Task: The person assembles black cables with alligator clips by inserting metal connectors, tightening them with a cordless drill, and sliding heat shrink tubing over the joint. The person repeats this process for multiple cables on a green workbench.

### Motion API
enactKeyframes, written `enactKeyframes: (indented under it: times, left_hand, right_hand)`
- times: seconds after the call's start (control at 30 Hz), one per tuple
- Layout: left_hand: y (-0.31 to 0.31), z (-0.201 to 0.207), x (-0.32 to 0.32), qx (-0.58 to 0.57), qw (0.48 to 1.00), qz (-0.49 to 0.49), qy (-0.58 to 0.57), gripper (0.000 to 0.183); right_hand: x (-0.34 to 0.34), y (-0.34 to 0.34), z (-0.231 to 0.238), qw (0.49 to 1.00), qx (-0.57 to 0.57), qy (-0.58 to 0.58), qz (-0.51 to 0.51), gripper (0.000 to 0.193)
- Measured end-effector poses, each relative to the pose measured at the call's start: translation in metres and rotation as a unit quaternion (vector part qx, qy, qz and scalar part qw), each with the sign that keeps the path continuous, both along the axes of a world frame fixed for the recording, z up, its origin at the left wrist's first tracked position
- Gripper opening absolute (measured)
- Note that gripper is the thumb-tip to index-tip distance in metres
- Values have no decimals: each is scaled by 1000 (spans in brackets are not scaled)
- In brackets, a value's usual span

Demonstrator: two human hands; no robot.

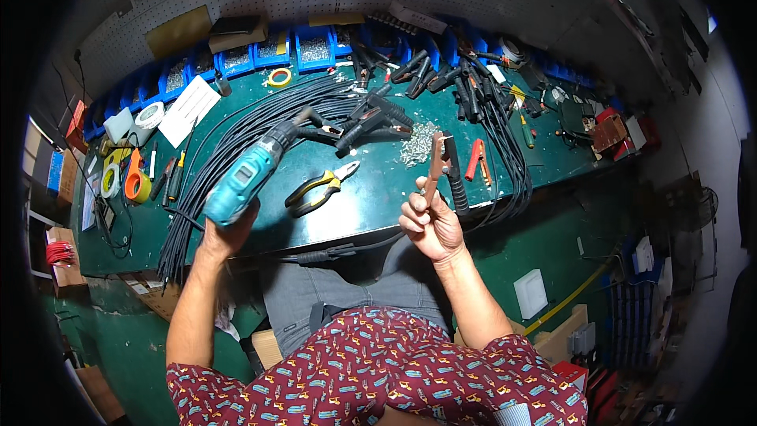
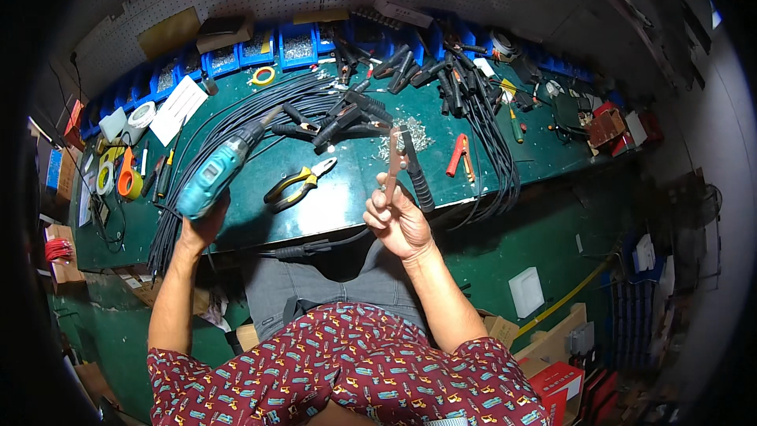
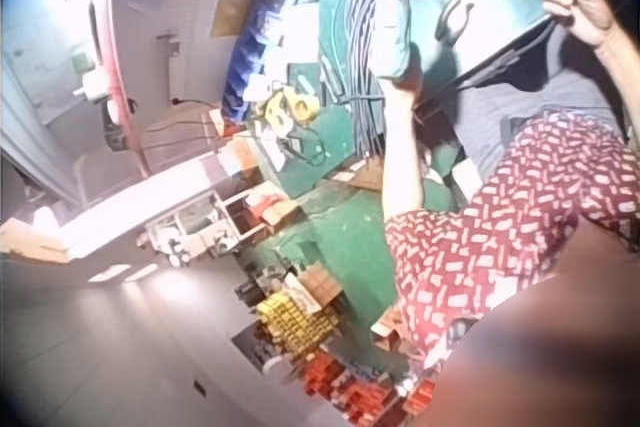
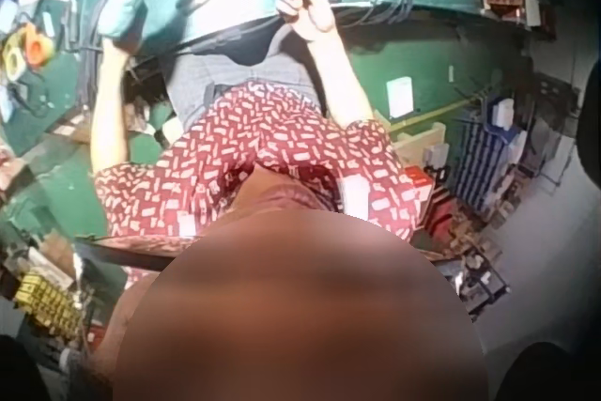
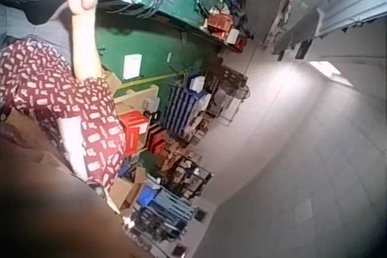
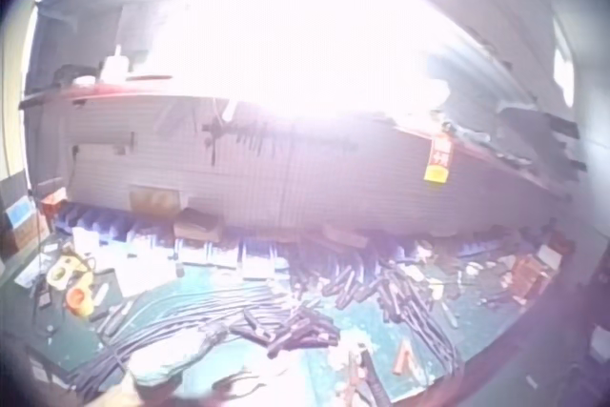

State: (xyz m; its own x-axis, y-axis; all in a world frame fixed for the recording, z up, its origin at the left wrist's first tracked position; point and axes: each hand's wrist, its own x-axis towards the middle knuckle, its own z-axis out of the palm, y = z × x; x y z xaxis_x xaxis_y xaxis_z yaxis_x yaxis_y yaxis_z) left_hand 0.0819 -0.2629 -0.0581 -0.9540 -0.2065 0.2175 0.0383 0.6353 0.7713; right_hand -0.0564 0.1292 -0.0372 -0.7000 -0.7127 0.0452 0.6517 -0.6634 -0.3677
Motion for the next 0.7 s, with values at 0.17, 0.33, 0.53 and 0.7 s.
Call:
enactKeyframes:
  times: [0.17,0.33,0.53,0.7]
  left_hand:
    - [83,48,20,432,890,-21,-145,46]
    - [118,42,24,528,828,-74,-173,56]
    - [119,40,17,570,793,-96,-190,50]
    - [115,41,15,553,801,-102,-204,50]
  right_hand:
    - [1,3,-2,1000,-5,13,10,30]
    - [3,4,-2,1000,12,-3,24,28]
    - [4,5,-1,999,17,17,38,29]
    - [3,7,-5,998,39,19,39,31]
